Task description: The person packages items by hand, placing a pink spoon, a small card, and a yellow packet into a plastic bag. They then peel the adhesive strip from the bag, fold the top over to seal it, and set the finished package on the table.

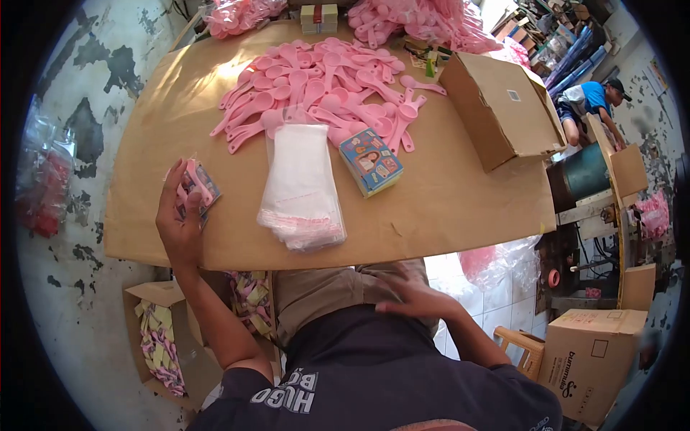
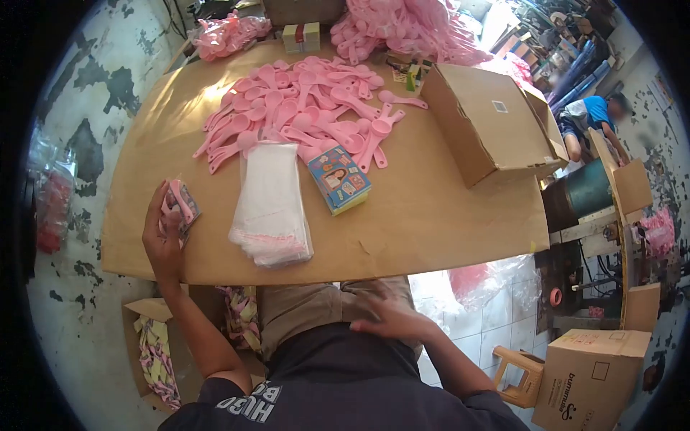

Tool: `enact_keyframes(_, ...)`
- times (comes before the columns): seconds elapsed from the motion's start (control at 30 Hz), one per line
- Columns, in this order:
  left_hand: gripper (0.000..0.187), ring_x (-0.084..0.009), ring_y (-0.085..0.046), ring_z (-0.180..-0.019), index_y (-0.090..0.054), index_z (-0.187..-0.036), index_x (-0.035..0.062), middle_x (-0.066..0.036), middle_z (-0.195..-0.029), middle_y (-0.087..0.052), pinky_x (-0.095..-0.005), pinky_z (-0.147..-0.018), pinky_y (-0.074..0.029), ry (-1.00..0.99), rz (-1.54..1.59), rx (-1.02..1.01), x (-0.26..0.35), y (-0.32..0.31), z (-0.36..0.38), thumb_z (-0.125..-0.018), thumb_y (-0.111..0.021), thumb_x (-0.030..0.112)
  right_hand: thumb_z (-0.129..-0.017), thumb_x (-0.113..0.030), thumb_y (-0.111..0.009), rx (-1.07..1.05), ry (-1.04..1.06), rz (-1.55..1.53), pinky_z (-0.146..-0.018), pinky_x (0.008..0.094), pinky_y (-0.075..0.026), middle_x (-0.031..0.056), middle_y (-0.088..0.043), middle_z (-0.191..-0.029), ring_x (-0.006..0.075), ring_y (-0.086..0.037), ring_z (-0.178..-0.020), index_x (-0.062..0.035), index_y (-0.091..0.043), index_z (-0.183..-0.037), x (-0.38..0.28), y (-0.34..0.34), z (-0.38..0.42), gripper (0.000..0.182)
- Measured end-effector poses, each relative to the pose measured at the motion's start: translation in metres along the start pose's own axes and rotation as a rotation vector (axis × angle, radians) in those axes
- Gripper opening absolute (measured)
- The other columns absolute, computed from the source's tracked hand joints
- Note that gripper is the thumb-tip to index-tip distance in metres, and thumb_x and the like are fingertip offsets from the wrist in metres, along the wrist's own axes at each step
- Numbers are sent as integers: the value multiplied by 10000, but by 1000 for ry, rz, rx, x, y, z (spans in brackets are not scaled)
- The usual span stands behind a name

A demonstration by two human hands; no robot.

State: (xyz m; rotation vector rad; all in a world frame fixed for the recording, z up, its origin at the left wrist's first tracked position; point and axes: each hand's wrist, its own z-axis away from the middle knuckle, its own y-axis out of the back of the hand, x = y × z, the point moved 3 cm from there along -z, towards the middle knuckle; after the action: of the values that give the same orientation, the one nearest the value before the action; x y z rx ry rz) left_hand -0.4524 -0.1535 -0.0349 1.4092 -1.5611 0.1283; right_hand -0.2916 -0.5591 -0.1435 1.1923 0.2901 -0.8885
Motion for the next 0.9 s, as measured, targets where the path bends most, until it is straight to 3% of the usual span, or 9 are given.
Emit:
enact_keyframes(0.07, 425, -282, -554, -1343, -628, -1367, 40, -149, -1392, -631, -403, -1116, -410, -6, 7, 31, 7, 7, -1, -1013, -646, 275, -1000, -442, -644, -209, 397, -405, -1136, 437, -412, 230, -575, -1426, 332, -534, -1365, -43, -547, -1442, -48, 27, -1, 602)
enact_keyframes(0.17, 379, -249, -649, -1178, -675, -1296, 24, -138, -1240, -710, -381, -1000, -489, -45, -63, 113, 27, 2, -2, -1007, -656, 269, -986, -262, -704, -304, 406, -704, -970, 386, -534, 137, -735, -1171, 252, -699, -1126, -37, -654, -1314, -105, 104, 5, 401)
enact_keyframes(0.2, 379, -249, -649, -1178, -675, -1296, 24, -138, -1240, -710, -381, -1000, -489, -34, -75, 117, 36, -6, 1, -1007, -656, 269, -937, -159, -754, 51, 499, -599, -802, 337, -573, 91, -762, -993, 191, -733, -917, -34, -701, -1209, -106, 119, -3, 304)
enact_keyframes(0.27, 350, -188, -690, -934, -718, -1214, 16, -121, -1071, -756, -340, -796, -532, 216, 89, 52, 51, -32, 2, -996, -675, 286, -923, -138, -733, 604, 312, -252, -597, 316, -510, 70, -728, -899, 147, -668, -750, -53, -717, -1098, -106, 154, -22, 195)
enact_keyframes(0.33, 399, -138, -645, -739, -728, -1153, -10, -91, -886, -738, -311, -641, -496, 181, 88, 55, 53, -62, -1, -969, -715, 344, -931, -240, -737, 801, 196, -98, -654, 359, -516, 88, -691, -936, 200, -660, -798, -45, -689, -1105, -102, 173, -48, 266)
enact_keyframes(0.4, 426, -139, -634, -718, -725, -1129, -21, -89, -831, -705, -311, -633, -493, 220, 26, -46, 59, -77, -11, -952, -732, 367, -925, -343, -743, 1054, -30, 195, -759, 400, -522, 111, -649, -1002, 260, -645, -900, -31, -650, -1131, -86, 177, -68, 384)
enact_keyframes(0.53, 456, -127, -584, -657, -706, -1020, -49, -64, -719, -622, -314, -599, -475, 429, 18, -272, 68, -95, -22, -891, -798, 379, -921, -407, -741, 916, -157, -72, -829, 434, -503, 138, -627, -1061, 302, -622, -990, -16, -621, -1158, -71, 154, -91, 472)
enact_keyframes(0.8, 249, -49, -500, -695, -666, -961, 16, 24, -796, -617, -227, -629, -424, 305, 229, -65, 44, -99, -15, -921, -783, 232, -909, -226, -784, 1130, 0, -447, -713, 329, -480, 88, -590, -967, 180, -578, -792, -7, -621, -1065, -63, 144, -95, 315)
enact_keyframes(0.9, 219, -43, -496, -707, -653, -949, 24, 29, -810, -622, -214, -649, -418, 306, 318, -28, 45, -99, -14, -959, -746, 222, -934, -162, -754, 1188, 46, -365, -685, 310, -459, 64, -568, -919, 144, -542, -777, 7, -633, -980, -54, 144, -92, 213)
